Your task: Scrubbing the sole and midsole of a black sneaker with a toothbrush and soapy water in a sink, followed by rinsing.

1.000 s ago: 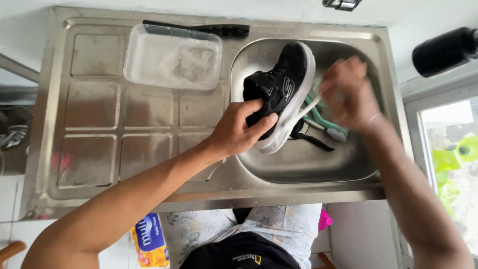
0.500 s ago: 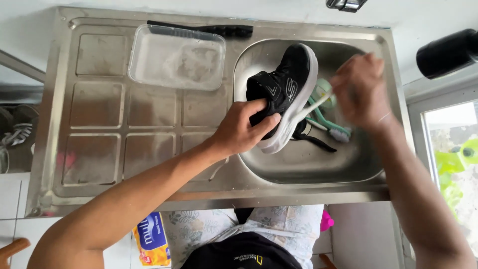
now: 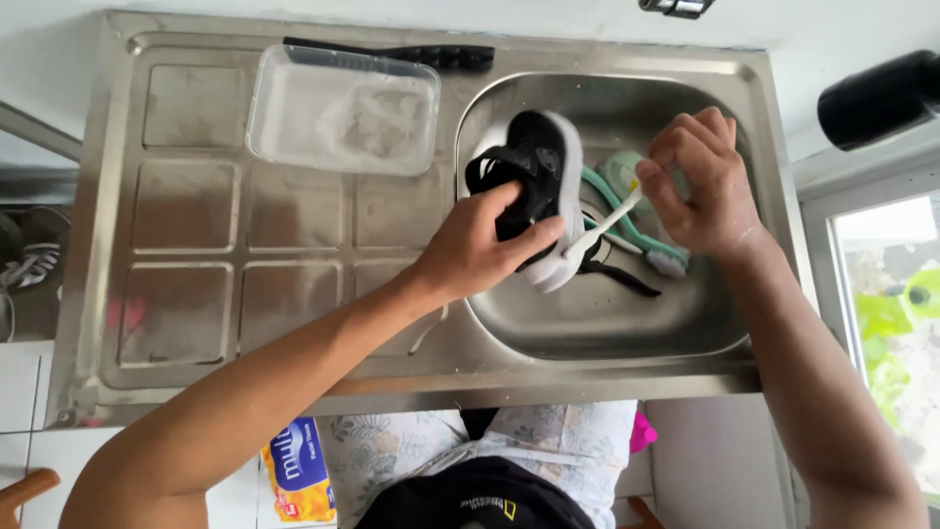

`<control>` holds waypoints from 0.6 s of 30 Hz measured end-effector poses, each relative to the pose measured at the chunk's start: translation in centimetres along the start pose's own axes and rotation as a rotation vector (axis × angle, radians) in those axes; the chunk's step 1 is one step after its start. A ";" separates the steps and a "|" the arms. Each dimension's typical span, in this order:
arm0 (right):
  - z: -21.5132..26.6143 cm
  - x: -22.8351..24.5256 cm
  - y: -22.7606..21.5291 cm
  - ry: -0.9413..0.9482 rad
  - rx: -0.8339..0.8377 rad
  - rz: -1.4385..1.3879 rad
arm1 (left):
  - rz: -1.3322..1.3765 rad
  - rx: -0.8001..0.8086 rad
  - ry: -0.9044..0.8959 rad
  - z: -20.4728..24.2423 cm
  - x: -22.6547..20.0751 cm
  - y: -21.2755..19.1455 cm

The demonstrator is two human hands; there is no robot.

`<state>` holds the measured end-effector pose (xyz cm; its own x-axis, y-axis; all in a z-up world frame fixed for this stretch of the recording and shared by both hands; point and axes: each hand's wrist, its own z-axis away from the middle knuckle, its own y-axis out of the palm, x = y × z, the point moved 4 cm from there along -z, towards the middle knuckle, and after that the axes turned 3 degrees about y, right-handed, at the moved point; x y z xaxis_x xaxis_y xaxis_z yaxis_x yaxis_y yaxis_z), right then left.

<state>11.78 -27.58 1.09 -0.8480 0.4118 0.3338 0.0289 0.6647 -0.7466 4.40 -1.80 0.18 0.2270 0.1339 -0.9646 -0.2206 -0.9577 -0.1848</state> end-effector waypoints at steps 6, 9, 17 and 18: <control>0.4 -2.7 -0.8 0.119 -0.030 -0.088 | 0.216 0.212 -0.095 0.3 0.4 -0.3; 0.5 -2.7 -0.7 0.148 -0.035 -0.140 | 0.242 0.242 -0.088 0.2 0.2 0.0; -0.2 -0.5 2.1 0.151 0.006 -0.198 | 0.139 0.046 -0.090 0.3 0.4 0.0; 0.2 -1.9 2.0 0.135 0.005 -0.182 | 0.138 0.043 -0.058 0.3 0.7 0.0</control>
<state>13.40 -27.15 -1.17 -0.7607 0.3652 0.5367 -0.1208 0.7326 -0.6698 4.25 -1.62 -0.51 0.1371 0.0173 -0.9904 -0.2869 -0.9563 -0.0564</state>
